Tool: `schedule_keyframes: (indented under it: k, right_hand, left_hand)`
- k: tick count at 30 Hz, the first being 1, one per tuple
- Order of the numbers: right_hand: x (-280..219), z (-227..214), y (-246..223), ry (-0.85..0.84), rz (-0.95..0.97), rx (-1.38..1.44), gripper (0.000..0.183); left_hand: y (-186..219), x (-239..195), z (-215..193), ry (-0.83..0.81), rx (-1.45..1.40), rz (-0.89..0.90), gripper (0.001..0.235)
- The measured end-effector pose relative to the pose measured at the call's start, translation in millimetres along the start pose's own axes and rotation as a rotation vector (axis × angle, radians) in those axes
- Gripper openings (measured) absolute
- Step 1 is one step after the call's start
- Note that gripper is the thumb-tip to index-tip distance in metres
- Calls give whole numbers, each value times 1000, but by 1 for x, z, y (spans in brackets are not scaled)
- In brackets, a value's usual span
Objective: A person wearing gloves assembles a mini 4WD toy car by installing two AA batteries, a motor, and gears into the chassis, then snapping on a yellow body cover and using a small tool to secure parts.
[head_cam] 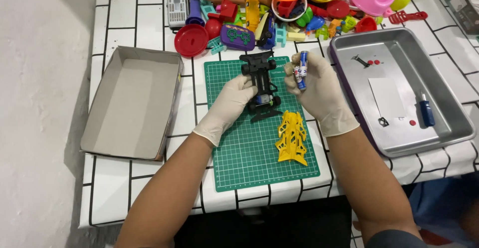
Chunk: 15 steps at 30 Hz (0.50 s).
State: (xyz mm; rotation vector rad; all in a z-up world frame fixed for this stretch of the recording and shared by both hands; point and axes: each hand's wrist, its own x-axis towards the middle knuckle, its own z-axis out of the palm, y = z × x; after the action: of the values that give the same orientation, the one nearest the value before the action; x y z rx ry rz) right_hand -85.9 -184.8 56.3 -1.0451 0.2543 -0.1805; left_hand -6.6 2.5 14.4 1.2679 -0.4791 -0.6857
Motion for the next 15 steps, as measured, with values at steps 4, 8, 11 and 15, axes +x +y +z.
schedule_keyframes:
  k: [4,8,11,15]
  right_hand:
    - [-8,-24,-11,6,42,7,33]
    - [-47,-30,-57,98,-68,-371,34]
    - [-77,-26,-99,305,81,-910,36]
    - [-85,-68,-117,611,485,-1534,46]
  left_hand:
    - [16,-9,5,-17,-5,7,54]
    - [15,-8,4,27,30,4,49]
    - [3,-3,-3,56,40,1,42]
    - [-3,1,-5,159,85,-26,39]
